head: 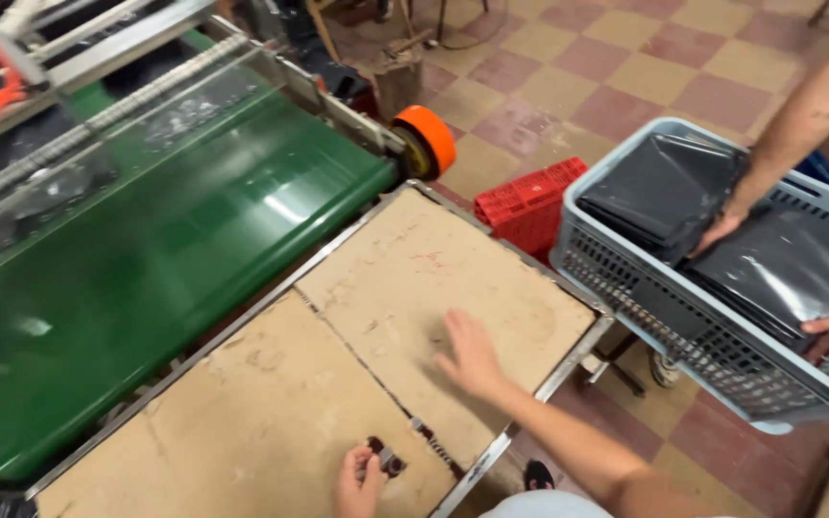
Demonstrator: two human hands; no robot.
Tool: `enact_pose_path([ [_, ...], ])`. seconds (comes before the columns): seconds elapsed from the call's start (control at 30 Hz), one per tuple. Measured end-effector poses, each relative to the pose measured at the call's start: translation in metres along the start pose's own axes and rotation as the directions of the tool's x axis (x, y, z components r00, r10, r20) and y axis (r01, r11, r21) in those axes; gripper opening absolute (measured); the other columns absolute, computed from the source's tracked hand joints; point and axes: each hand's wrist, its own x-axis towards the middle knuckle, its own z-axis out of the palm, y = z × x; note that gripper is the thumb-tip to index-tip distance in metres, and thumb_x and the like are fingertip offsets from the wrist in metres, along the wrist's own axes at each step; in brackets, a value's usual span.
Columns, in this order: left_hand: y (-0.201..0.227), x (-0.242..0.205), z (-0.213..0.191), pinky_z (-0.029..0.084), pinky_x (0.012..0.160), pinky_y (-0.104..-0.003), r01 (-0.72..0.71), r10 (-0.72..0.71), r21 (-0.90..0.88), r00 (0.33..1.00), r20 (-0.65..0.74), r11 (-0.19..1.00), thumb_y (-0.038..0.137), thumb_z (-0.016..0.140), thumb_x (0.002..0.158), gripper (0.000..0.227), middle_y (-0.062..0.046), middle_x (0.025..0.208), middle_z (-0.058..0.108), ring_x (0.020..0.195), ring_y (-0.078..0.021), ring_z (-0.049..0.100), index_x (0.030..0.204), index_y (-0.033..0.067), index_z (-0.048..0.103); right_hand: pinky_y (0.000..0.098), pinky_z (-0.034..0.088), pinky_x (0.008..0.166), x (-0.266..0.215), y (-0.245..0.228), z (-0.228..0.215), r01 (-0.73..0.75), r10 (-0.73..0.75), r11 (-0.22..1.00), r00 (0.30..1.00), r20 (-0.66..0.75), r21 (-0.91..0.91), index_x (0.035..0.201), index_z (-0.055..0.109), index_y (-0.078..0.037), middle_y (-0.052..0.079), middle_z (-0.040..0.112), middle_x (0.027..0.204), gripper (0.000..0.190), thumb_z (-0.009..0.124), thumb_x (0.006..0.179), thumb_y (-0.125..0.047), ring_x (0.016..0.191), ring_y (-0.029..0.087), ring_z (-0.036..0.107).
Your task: The person repeatedly folds black plastic sheets on a wooden table and places them into a grey basket. The process involves unfolding, folding in half, and stacking the sheets.
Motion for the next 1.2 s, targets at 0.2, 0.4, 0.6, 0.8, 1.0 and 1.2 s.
enact_pose_path([
  [0.2,-0.045,0.039,-0.124,0.056,0.081,-0.028,-0.188,0.278,0.350,0.933,-0.228,0.918,0.028,0.067,0.085,0.020,0.001,0.094,0.077,0.082,-0.0138,0.073,0.103,0.0181,0.071,0.0510,0.004,0.122,-0.024,-0.080,0.062,-0.153,0.173,0.985,0.899,0.403,-0.081,0.155,0.024,-0.007,0.015,0.018,0.163,0.088,0.036,0.095,-0.070,0.151,0.034,0.009],
  [0.4,-0.101,0.079,-0.208,0.051,0.074,-0.039,-0.057,0.357,0.574,0.832,-0.425,0.817,0.037,0.066,0.083,0.018,-0.001,0.074,0.066,0.075,-0.0240,0.063,0.087,0.0197,0.070,0.0549,0.003,0.121,-0.042,-0.066,0.101,0.002,0.079,0.954,0.964,0.256,-0.301,0.154,0.027,-0.011,0.012,0.021,0.162,0.087,0.037,0.093,-0.073,0.151,0.034,0.010],
  [0.6,-0.097,0.065,-0.201,0.045,0.066,-0.039,-0.105,0.466,0.653,0.785,-0.409,0.750,0.033,0.065,0.084,0.018,0.002,0.060,0.055,0.062,-0.0249,0.056,0.071,0.0216,0.065,0.0515,0.006,0.121,-0.040,-0.074,0.093,-0.033,0.097,0.967,0.964,0.247,-0.252,0.153,0.031,-0.013,0.009,0.027,0.161,0.086,0.034,0.093,-0.074,0.151,0.031,0.016],
  [0.8,-0.088,0.057,-0.197,0.045,0.065,-0.039,-0.205,0.571,0.632,0.685,-0.453,0.748,0.029,0.069,0.080,0.015,0.002,0.059,0.051,0.063,-0.0259,0.052,0.067,0.0223,0.063,0.0518,0.008,0.121,-0.040,-0.077,0.087,-0.036,0.093,0.971,0.967,0.236,-0.235,0.152,0.034,-0.012,0.011,0.030,0.160,0.089,0.037,0.091,-0.076,0.150,0.031,0.019],
  [1.0,-0.086,0.056,-0.198,0.045,0.063,-0.041,-0.273,0.633,0.644,0.646,-0.427,0.714,0.028,0.069,0.080,0.013,0.003,0.057,0.050,0.060,-0.0263,0.053,0.069,0.0240,0.064,0.0505,0.007,0.122,-0.039,-0.078,0.087,-0.055,0.120,0.970,0.956,0.268,-0.235,0.153,0.032,-0.012,0.010,0.028,0.160,0.090,0.041,0.089,-0.075,0.151,0.030,0.017],
  [1.2,-0.086,0.048,-0.198,0.048,0.066,-0.039,-0.192,0.546,0.649,0.736,-0.400,0.736,0.032,0.068,0.085,0.014,0.003,0.062,0.056,0.071,-0.0248,0.057,0.074,0.0240,0.066,0.0498,0.011,0.121,-0.042,-0.070,0.094,-0.043,0.097,0.970,0.970,0.221,-0.239,0.151,0.037,-0.013,0.010,0.035,0.158,0.087,0.045,0.088,-0.074,0.149,0.030,0.023],
])
